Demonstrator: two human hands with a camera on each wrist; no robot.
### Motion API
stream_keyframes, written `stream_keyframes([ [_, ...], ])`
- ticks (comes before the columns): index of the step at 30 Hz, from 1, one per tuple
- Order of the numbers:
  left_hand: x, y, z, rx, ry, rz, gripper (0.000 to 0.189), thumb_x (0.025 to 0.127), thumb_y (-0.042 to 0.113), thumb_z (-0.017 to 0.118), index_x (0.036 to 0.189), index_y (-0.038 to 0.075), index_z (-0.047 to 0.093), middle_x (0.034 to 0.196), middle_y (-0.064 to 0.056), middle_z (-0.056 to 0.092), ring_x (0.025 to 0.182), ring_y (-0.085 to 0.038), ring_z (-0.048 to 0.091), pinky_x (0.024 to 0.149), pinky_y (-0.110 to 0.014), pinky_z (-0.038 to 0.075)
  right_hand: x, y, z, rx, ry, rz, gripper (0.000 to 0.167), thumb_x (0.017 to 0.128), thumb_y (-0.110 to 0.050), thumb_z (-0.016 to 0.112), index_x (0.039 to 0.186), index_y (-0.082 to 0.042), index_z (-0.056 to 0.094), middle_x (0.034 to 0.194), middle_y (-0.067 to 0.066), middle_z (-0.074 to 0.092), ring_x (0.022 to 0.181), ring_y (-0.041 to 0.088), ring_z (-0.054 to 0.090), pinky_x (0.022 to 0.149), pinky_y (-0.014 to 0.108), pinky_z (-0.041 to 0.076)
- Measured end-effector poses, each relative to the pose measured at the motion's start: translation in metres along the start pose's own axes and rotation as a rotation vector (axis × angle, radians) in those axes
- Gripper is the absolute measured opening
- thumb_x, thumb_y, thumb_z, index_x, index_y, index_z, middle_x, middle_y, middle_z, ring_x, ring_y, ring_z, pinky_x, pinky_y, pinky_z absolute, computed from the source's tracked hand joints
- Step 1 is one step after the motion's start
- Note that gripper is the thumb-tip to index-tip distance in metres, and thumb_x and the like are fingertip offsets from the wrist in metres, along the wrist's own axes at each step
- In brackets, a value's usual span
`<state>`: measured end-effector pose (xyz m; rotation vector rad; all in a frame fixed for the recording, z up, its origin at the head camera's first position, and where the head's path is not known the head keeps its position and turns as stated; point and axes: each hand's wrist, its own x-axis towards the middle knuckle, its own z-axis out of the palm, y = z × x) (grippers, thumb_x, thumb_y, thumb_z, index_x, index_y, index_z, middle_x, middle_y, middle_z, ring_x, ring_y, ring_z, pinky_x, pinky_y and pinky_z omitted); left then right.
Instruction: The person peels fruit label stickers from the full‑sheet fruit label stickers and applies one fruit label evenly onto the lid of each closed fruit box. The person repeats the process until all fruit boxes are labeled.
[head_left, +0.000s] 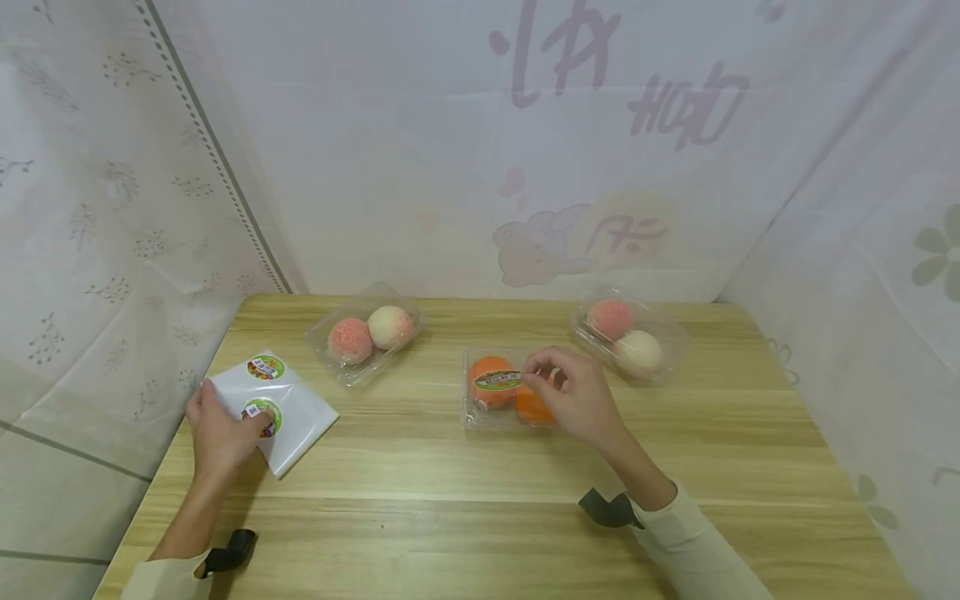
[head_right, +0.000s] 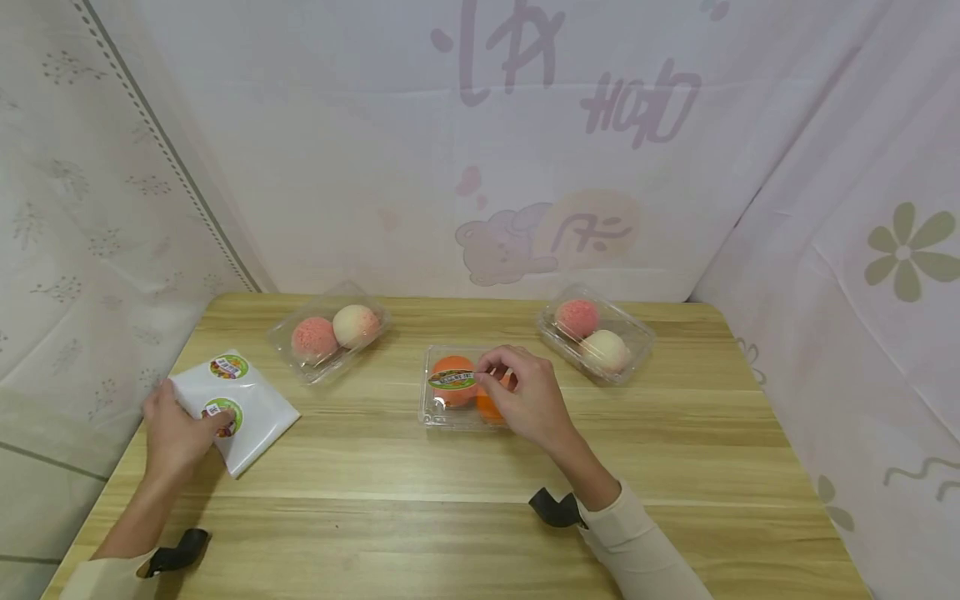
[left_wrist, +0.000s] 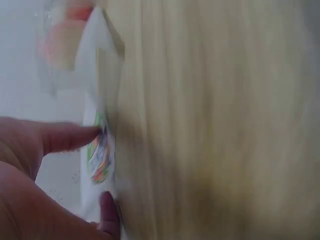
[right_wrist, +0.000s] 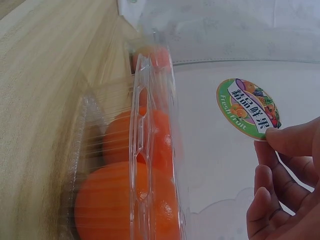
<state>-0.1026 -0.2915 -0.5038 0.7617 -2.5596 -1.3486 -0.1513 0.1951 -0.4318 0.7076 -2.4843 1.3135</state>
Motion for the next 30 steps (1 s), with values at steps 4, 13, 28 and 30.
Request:
stream_keyframes([
  [4, 0.004, 0.000, -0.002, 0.095, -0.054, 0.021, 0.104, 0.087, 0.001, 0.079, 0.166, -0.017, 0.013, 0.165, -0.043, 0.009, 0.148, -0.062, 0.019, 0.114, -0.070, 0.034, -0.001, 0.003, -0.001, 0.001, -0.002, 0.012, 0.009, 0.097, -0.003, 0.082, 0.097, -0.010, 0.077, 0.095, -0.006, 0.074, 0.082, 0.015, 0.062, 0.066, 0.028, 0.052],
  [13, 0.003, 0.004, -0.004, 0.143, -0.093, 0.034, 0.085, 0.087, 0.004, 0.078, 0.157, -0.020, 0.036, 0.167, -0.044, 0.011, 0.153, -0.064, 0.007, 0.118, -0.074, 0.021, -0.004, 0.005, -0.005, 0.006, 0.011, 0.028, 0.007, 0.097, -0.003, 0.081, 0.099, -0.009, 0.077, 0.096, -0.004, 0.075, 0.083, 0.014, 0.062, 0.067, 0.029, 0.053],
  [28, -0.031, 0.050, 0.016, -0.053, 0.039, 0.391, 0.048, 0.096, 0.003, 0.080, 0.140, -0.005, 0.064, 0.136, -0.024, 0.058, 0.113, -0.038, 0.061, 0.086, -0.026, 0.047, -0.005, 0.011, -0.009, 0.039, 0.038, 0.067, 0.011, 0.095, 0.002, 0.080, 0.097, -0.008, 0.077, 0.091, -0.004, 0.075, 0.082, 0.014, 0.063, 0.064, 0.031, 0.054],
  [30, -0.038, 0.058, 0.022, -0.103, 0.059, 0.529, 0.043, 0.094, -0.001, 0.081, 0.134, -0.003, 0.067, 0.126, -0.018, 0.066, 0.103, -0.029, 0.065, 0.081, -0.019, 0.048, -0.006, 0.012, -0.008, 0.046, 0.042, 0.074, 0.011, 0.095, 0.003, 0.080, 0.097, -0.008, 0.077, 0.091, -0.003, 0.075, 0.081, 0.014, 0.063, 0.064, 0.030, 0.053],
])
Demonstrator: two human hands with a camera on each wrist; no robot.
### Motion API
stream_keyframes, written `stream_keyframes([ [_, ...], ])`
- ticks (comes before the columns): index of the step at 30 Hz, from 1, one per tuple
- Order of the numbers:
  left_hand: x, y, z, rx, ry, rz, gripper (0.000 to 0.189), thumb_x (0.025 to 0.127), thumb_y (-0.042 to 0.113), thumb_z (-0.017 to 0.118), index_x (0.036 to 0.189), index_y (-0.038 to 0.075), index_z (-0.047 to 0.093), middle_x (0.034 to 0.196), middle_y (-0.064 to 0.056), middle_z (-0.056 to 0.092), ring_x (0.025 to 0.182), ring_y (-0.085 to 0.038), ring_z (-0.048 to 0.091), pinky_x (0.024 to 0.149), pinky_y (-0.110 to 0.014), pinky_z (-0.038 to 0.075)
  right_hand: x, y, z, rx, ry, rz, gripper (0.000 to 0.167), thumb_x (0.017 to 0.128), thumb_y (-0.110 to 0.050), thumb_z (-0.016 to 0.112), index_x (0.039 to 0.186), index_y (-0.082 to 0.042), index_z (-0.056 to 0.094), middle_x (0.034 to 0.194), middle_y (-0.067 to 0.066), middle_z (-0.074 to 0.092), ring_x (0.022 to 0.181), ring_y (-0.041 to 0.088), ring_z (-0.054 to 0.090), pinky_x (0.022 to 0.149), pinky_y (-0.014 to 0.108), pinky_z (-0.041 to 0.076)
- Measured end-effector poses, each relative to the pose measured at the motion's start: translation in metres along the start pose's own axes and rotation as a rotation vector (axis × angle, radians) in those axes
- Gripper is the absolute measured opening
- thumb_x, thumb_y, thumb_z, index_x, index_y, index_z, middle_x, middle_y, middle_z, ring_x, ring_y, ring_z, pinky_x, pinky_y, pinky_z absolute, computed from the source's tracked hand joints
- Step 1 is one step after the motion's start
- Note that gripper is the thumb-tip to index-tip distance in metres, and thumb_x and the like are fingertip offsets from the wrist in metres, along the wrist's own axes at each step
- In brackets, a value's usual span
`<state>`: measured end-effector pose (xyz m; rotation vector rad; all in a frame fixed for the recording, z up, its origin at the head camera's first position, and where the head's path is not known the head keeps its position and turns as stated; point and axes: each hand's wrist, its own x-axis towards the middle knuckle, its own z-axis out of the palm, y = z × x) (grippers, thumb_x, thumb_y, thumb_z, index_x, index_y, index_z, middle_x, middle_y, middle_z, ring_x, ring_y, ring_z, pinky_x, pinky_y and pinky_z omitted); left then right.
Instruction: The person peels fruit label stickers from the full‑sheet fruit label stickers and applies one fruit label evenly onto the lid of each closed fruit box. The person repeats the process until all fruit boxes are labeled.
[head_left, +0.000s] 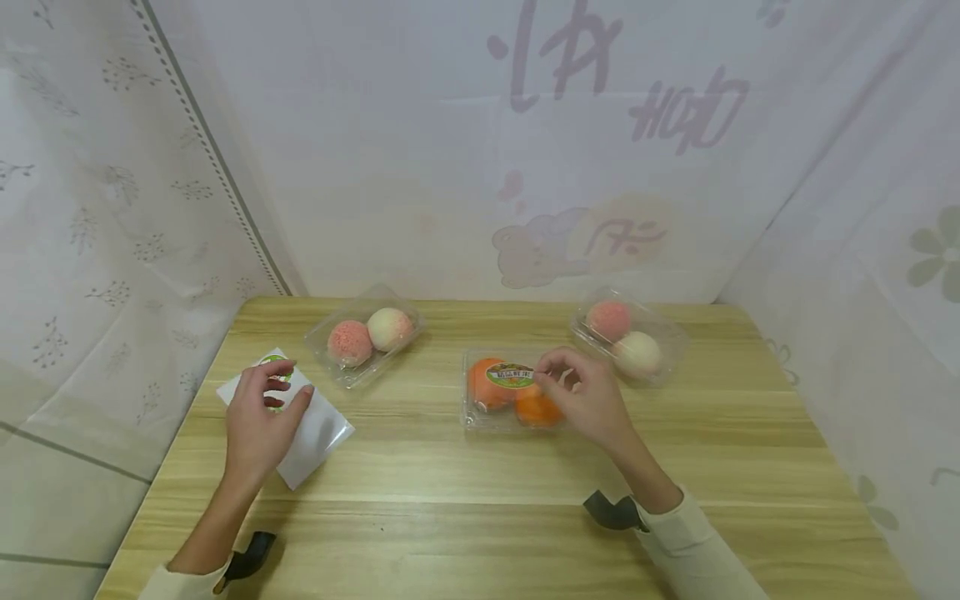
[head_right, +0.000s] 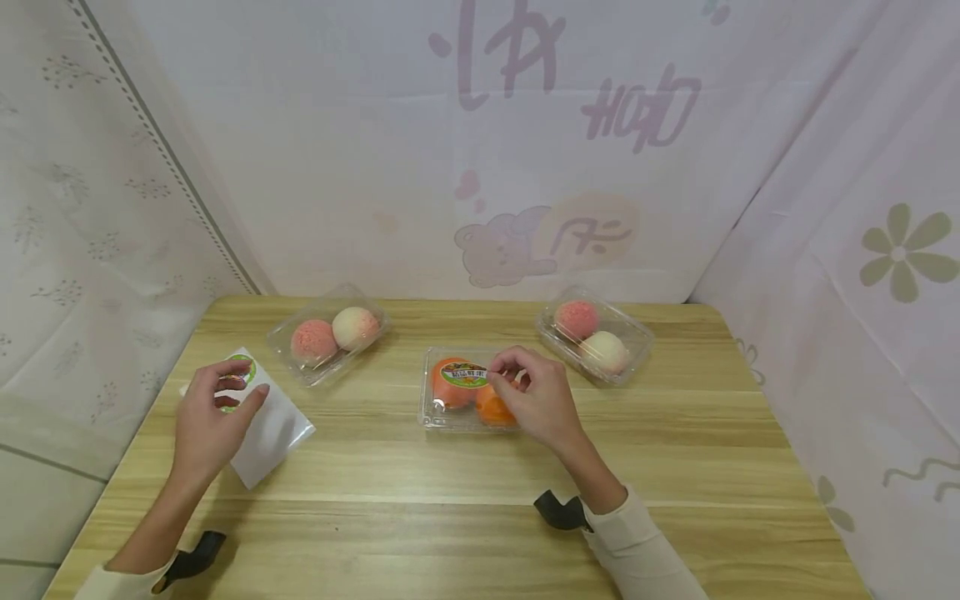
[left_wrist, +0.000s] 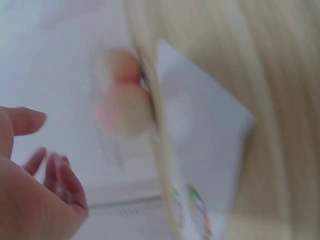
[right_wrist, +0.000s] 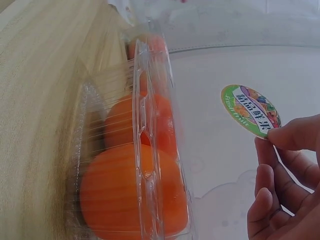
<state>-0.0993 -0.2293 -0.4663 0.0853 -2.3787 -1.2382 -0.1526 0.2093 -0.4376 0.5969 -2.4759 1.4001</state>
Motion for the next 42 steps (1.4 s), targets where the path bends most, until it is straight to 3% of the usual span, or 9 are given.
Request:
stream_keyframes([
  [4, -0.002, 0.019, 0.014, -0.085, -0.017, 0.228, 0.038, 0.090, -0.006, 0.082, 0.126, -0.003, 0.071, 0.111, -0.013, 0.072, 0.089, -0.024, 0.068, 0.074, -0.018, 0.052, -0.002, -0.002, 0.001, 0.011, 0.018, 0.019, 0.009, 0.096, 0.001, 0.080, 0.096, -0.008, 0.077, 0.090, -0.002, 0.075, 0.081, 0.014, 0.063, 0.064, 0.028, 0.052],
  [9, -0.002, 0.038, 0.035, -0.164, -0.138, 0.338, 0.035, 0.091, -0.004, 0.084, 0.124, 0.000, 0.072, 0.111, -0.009, 0.074, 0.089, -0.030, 0.071, 0.074, -0.027, 0.056, -0.005, -0.006, 0.002, 0.019, 0.030, 0.050, 0.008, 0.096, 0.000, 0.080, 0.097, -0.007, 0.078, 0.090, -0.002, 0.075, 0.081, 0.015, 0.063, 0.066, 0.026, 0.051],
  [15, -0.001, 0.057, 0.064, -0.221, -0.242, 0.383, 0.034, 0.094, 0.001, 0.083, 0.125, 0.006, 0.072, 0.111, -0.005, 0.075, 0.092, -0.025, 0.073, 0.073, -0.037, 0.060, -0.006, -0.007, 0.003, 0.046, 0.031, 0.086, 0.004, 0.096, -0.001, 0.080, 0.098, -0.003, 0.078, 0.092, 0.001, 0.076, 0.082, 0.015, 0.064, 0.068, 0.025, 0.051],
  [20, 0.000, 0.073, 0.088, -0.252, -0.305, 0.417, 0.032, 0.094, 0.003, 0.082, 0.125, 0.005, 0.074, 0.108, -0.004, 0.076, 0.091, -0.024, 0.074, 0.072, -0.043, 0.062, -0.005, -0.006, 0.004, 0.062, 0.035, 0.092, 0.004, 0.095, 0.000, 0.080, 0.099, -0.001, 0.078, 0.092, 0.003, 0.076, 0.083, 0.015, 0.064, 0.068, 0.026, 0.051],
  [30, -0.001, 0.091, 0.127, -0.277, -0.438, 0.389, 0.036, 0.094, 0.006, 0.087, 0.127, 0.002, 0.073, 0.109, -0.013, 0.076, 0.089, -0.027, 0.075, 0.077, -0.047, 0.063, -0.004, -0.003, 0.008, 0.095, 0.053, 0.098, 0.006, 0.094, 0.000, 0.081, 0.098, -0.002, 0.077, 0.091, 0.004, 0.076, 0.083, 0.014, 0.068, 0.069, 0.027, 0.053],
  [33, -0.003, 0.094, 0.135, -0.291, -0.449, 0.395, 0.042, 0.092, 0.006, 0.090, 0.130, 0.003, 0.072, 0.108, -0.013, 0.075, 0.088, -0.027, 0.074, 0.077, -0.047, 0.063, -0.005, -0.003, 0.009, 0.101, 0.056, 0.110, 0.005, 0.095, -0.001, 0.081, 0.098, -0.003, 0.077, 0.092, 0.005, 0.076, 0.083, 0.013, 0.068, 0.070, 0.027, 0.054],
  [42, -0.005, 0.096, 0.150, -0.314, -0.421, 0.431, 0.050, 0.088, 0.005, 0.094, 0.133, 0.004, 0.071, 0.099, -0.005, 0.073, 0.081, -0.018, 0.069, 0.074, -0.029, 0.061, -0.007, -0.006, 0.011, 0.109, 0.048, 0.183, 0.006, 0.096, -0.004, 0.082, 0.099, -0.004, 0.077, 0.094, 0.006, 0.076, 0.085, 0.014, 0.068, 0.073, 0.024, 0.052],
])
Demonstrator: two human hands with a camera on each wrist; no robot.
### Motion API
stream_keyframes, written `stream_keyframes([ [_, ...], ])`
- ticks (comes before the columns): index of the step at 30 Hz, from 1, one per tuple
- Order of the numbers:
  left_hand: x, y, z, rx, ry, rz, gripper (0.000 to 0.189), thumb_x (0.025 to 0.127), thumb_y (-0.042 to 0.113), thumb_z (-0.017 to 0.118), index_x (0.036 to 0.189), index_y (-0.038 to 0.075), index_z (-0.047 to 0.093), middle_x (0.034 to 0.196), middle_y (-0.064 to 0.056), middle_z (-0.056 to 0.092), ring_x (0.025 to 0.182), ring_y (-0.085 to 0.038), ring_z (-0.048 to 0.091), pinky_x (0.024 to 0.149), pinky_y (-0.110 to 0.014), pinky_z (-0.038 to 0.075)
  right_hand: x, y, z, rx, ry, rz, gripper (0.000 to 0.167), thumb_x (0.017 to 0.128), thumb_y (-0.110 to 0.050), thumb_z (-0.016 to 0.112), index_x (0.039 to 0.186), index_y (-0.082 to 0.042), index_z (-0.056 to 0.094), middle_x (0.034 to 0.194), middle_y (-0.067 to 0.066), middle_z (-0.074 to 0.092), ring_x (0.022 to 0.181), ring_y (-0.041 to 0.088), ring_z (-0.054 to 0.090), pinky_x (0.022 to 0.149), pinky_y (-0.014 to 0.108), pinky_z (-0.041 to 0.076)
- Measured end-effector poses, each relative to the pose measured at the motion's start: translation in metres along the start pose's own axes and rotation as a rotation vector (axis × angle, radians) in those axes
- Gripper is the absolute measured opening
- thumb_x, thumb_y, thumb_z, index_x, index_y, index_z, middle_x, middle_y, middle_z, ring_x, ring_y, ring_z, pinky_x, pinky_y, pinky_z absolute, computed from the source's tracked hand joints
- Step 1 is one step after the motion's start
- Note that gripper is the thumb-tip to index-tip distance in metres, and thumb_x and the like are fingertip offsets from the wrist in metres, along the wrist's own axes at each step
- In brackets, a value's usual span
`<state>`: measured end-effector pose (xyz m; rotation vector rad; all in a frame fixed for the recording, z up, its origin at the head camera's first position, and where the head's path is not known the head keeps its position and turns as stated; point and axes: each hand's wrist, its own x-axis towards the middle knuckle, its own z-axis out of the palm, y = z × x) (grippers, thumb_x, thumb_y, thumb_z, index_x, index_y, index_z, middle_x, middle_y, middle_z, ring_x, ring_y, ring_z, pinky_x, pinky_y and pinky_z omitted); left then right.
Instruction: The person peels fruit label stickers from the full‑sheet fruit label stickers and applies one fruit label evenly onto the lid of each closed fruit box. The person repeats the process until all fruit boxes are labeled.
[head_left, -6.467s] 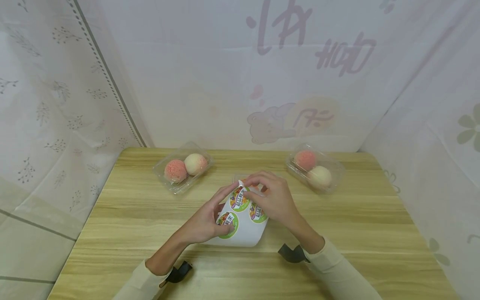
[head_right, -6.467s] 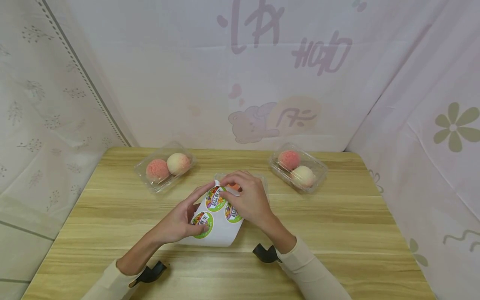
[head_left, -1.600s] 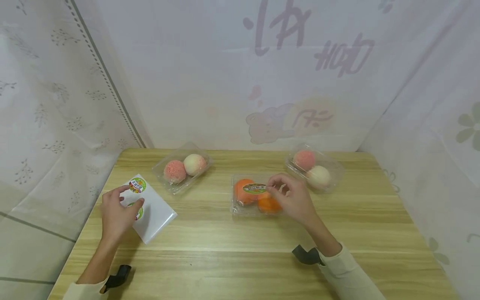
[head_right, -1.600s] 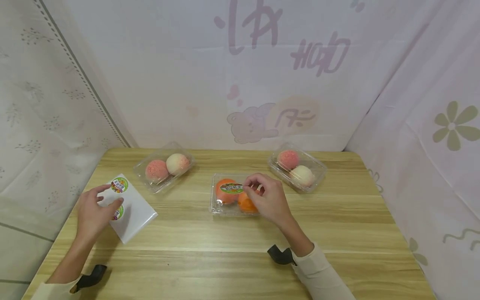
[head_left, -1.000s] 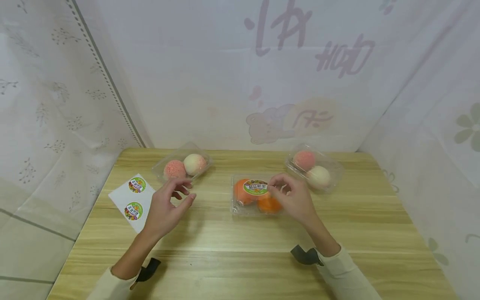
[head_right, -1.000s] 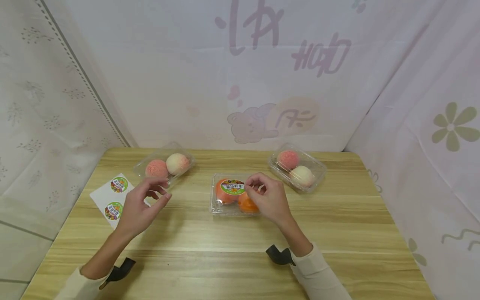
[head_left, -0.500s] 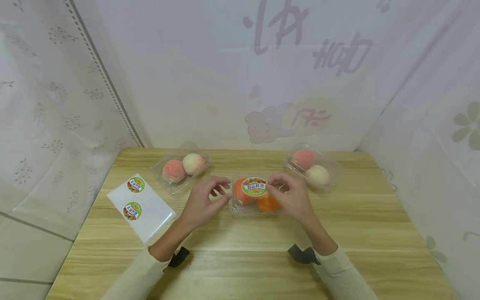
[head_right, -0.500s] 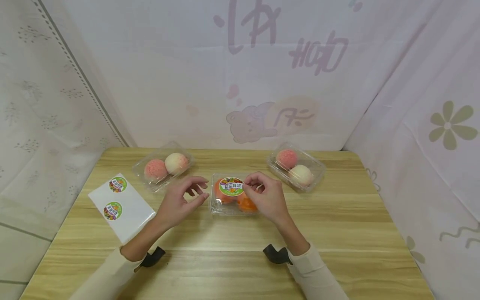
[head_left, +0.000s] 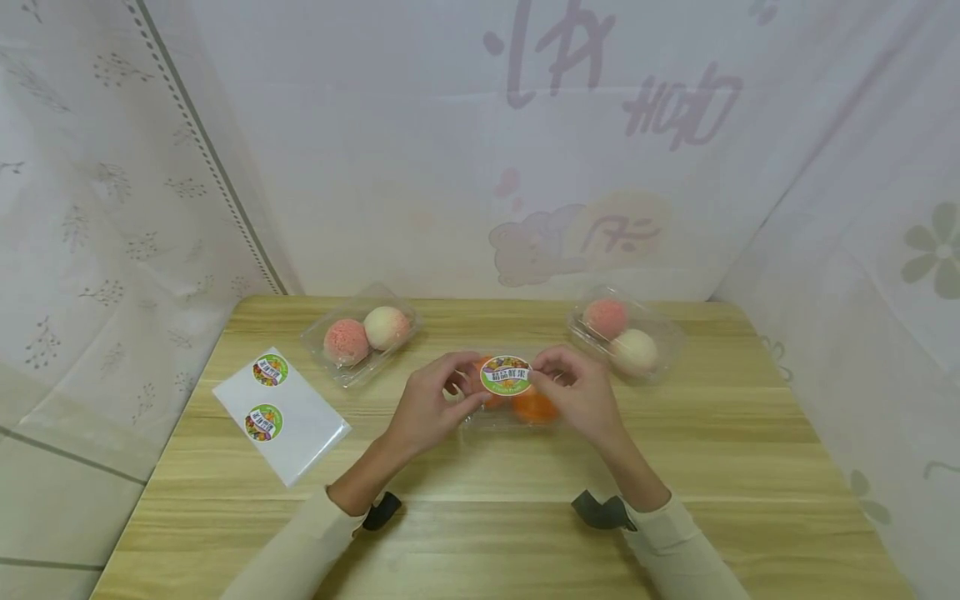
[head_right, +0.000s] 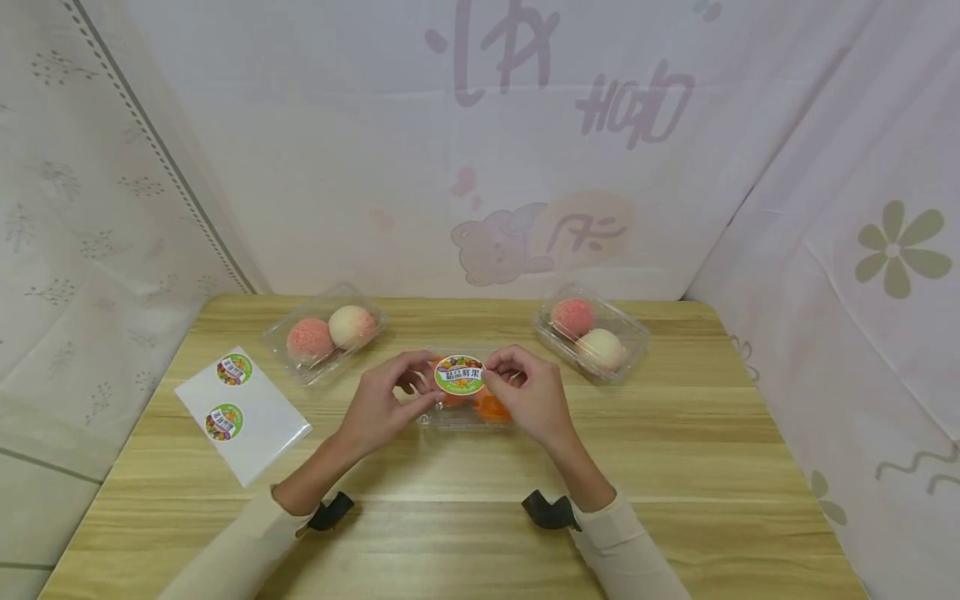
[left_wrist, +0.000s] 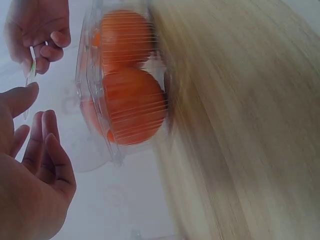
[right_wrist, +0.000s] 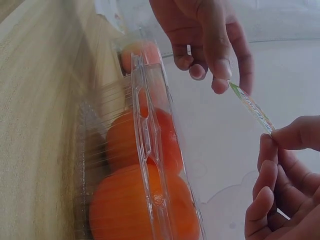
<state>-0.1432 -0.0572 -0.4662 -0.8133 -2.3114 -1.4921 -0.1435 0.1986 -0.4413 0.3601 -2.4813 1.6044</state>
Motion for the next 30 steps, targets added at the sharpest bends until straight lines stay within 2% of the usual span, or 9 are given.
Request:
stream_keyframes([
  [12, 0.002, -0.001, 0.005, -0.014, 0.003, -0.002, 0.047, 0.090, 0.004, 0.092, 0.132, 0.006, 0.074, 0.100, -0.003, 0.074, 0.080, -0.011, 0.068, 0.073, -0.032, 0.062, -0.001, -0.002, 0.001, 0.007, -0.009, 0.049, 0.007, 0.097, -0.005, 0.081, 0.101, -0.001, 0.076, 0.095, 0.007, 0.075, 0.086, 0.015, 0.068, 0.073, 0.024, 0.052],
  [21, 0.004, 0.001, 0.005, 0.011, 0.014, -0.006, 0.045, 0.089, 0.005, 0.093, 0.131, 0.005, 0.076, 0.099, -0.003, 0.074, 0.081, -0.014, 0.067, 0.074, -0.031, 0.062, -0.001, -0.001, -0.001, -0.014, -0.010, 0.051, 0.007, 0.098, -0.008, 0.081, 0.102, -0.004, 0.076, 0.096, 0.005, 0.076, 0.089, 0.015, 0.068, 0.076, 0.026, 0.052],
  [30, 0.011, -0.002, 0.006, 0.013, -0.015, 0.003, 0.043, 0.090, 0.004, 0.091, 0.130, 0.001, 0.077, 0.097, -0.005, 0.074, 0.080, -0.014, 0.068, 0.074, -0.029, 0.063, 0.002, 0.002, -0.004, -0.036, -0.025, 0.042, 0.011, 0.097, -0.011, 0.085, 0.101, -0.005, 0.077, 0.095, 0.005, 0.076, 0.087, 0.017, 0.068, 0.075, 0.030, 0.054],
])
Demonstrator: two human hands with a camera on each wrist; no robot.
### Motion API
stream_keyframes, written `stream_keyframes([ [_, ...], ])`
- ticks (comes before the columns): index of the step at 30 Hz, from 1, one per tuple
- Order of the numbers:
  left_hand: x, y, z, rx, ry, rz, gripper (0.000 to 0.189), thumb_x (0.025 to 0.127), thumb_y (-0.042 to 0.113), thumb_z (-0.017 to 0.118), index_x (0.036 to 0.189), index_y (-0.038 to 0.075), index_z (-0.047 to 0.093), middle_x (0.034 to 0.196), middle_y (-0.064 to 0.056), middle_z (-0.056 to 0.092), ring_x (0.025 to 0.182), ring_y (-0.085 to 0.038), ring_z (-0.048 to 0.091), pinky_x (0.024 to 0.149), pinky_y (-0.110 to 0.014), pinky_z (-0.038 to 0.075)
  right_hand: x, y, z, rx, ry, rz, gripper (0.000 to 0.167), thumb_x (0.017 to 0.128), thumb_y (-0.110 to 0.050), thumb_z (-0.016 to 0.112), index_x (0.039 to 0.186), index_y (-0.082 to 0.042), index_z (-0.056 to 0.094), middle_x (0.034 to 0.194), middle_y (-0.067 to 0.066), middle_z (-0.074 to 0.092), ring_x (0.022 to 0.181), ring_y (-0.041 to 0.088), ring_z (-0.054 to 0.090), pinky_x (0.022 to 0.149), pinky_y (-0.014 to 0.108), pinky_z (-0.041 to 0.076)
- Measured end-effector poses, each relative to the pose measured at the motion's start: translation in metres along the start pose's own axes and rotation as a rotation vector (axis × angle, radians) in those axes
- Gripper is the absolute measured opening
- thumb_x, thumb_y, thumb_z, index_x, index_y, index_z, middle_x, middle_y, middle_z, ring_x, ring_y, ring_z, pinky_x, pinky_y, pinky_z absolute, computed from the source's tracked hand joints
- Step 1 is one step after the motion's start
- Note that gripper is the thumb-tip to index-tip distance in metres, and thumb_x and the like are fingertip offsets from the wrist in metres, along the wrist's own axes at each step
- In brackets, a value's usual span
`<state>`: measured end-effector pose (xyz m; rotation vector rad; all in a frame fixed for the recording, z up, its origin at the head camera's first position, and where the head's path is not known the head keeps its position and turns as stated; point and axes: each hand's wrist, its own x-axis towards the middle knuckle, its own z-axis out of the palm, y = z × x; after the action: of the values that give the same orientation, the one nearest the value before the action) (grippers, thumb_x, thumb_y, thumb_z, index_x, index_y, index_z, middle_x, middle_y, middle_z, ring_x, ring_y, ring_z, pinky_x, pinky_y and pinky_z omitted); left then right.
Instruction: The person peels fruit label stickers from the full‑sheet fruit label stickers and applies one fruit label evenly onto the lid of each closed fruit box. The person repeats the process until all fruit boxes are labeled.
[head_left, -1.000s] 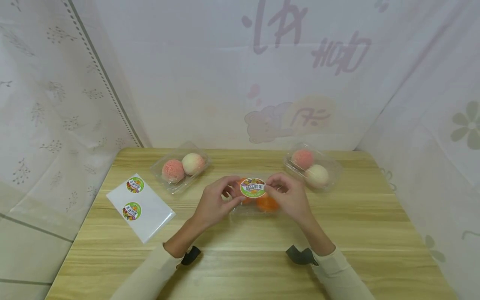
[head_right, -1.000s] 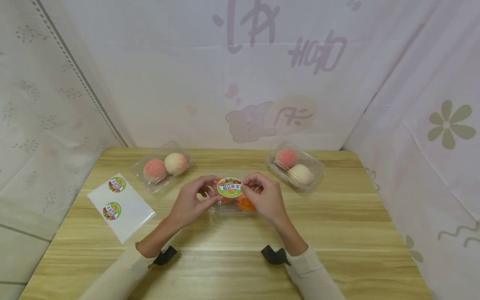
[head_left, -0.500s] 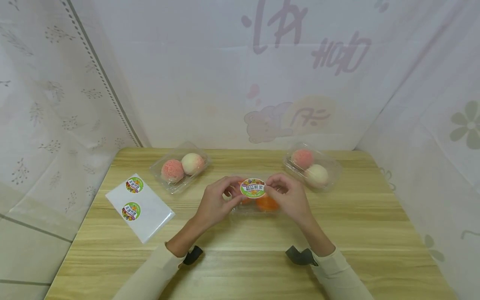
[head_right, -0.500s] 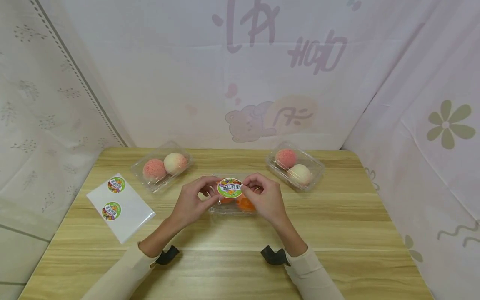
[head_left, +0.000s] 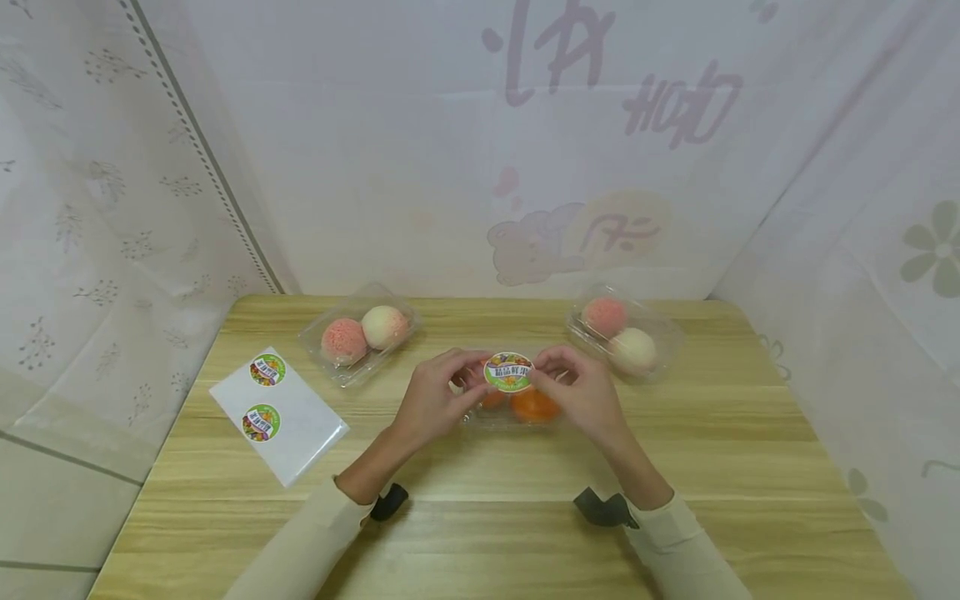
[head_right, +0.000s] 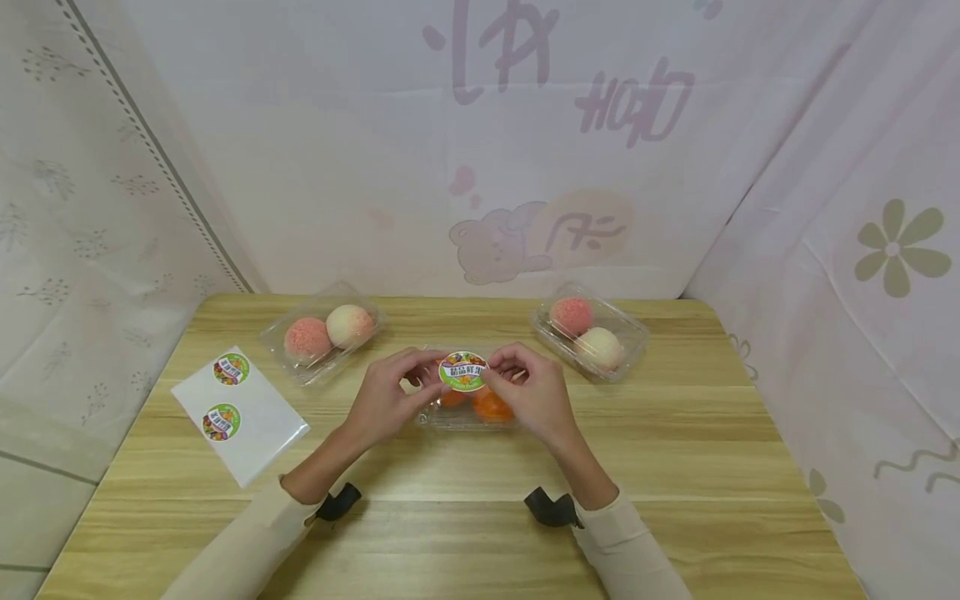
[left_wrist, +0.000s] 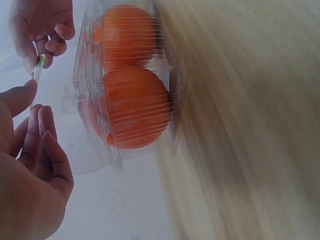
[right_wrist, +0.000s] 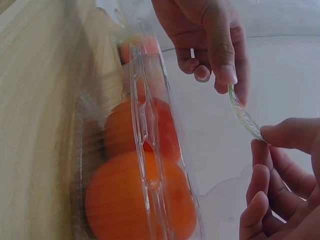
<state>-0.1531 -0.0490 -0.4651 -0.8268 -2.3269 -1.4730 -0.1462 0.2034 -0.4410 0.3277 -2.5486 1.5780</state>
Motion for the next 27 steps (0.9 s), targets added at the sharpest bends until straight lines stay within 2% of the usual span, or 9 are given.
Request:
stream_keyframes([
  [6, 0.007, 0.000, 0.000, 0.017, -0.039, -0.021, 0.040, 0.091, 0.004, 0.091, 0.129, 0.000, 0.077, 0.098, -0.006, 0.074, 0.080, -0.014, 0.069, 0.075, -0.028, 0.062, 0.002, -0.001, -0.004, -0.030, 0.004, -0.001, 0.013, 0.097, -0.011, 0.085, 0.107, -0.005, 0.077, 0.094, 0.005, 0.079, 0.084, 0.018, 0.069, 0.074, 0.030, 0.055],
  [11, 0.012, 0.000, 0.000, 0.026, -0.073, -0.049, 0.040, 0.091, 0.006, 0.091, 0.128, 0.000, 0.078, 0.099, -0.005, 0.075, 0.080, -0.014, 0.069, 0.074, -0.033, 0.064, 0.006, 0.001, -0.006, -0.047, 0.002, -0.019, 0.018, 0.097, -0.008, 0.083, 0.114, -0.006, 0.079, 0.093, 0.005, 0.081, 0.082, 0.020, 0.070, 0.074, 0.027, 0.055],
  [20, 0.016, -0.002, 0.003, 0.009, -0.113, -0.084, 0.037, 0.093, 0.005, 0.089, 0.129, 0.000, 0.078, 0.102, -0.012, 0.076, 0.081, -0.016, 0.070, 0.075, -0.042, 0.065, 0.009, 0.004, -0.006, -0.084, -0.003, -0.015, 0.016, 0.098, -0.009, 0.082, 0.113, -0.005, 0.081, 0.091, 0.005, 0.081, 0.080, 0.020, 0.072, 0.073, 0.027, 0.057],
  [23, 0.018, -0.002, 0.004, 0.016, -0.116, -0.093, 0.038, 0.093, 0.006, 0.089, 0.129, 0.001, 0.078, 0.102, -0.012, 0.076, 0.082, -0.015, 0.071, 0.075, -0.039, 0.065, 0.010, 0.004, -0.006, -0.089, -0.005, 0.004, 0.017, 0.098, -0.011, 0.082, 0.113, -0.005, 0.081, 0.091, 0.005, 0.081, 0.080, 0.021, 0.072, 0.073, 0.027, 0.057],
  [27, 0.019, -0.002, 0.005, 0.029, -0.111, -0.113, 0.036, 0.094, 0.008, 0.089, 0.127, 0.002, 0.079, 0.100, -0.006, 0.076, 0.082, -0.013, 0.069, 0.074, -0.029, 0.062, 0.010, 0.005, -0.006, -0.096, -0.007, 0.013, 0.017, 0.098, -0.011, 0.082, 0.114, -0.004, 0.082, 0.091, 0.006, 0.081, 0.080, 0.021, 0.072, 0.074, 0.027, 0.057],
])
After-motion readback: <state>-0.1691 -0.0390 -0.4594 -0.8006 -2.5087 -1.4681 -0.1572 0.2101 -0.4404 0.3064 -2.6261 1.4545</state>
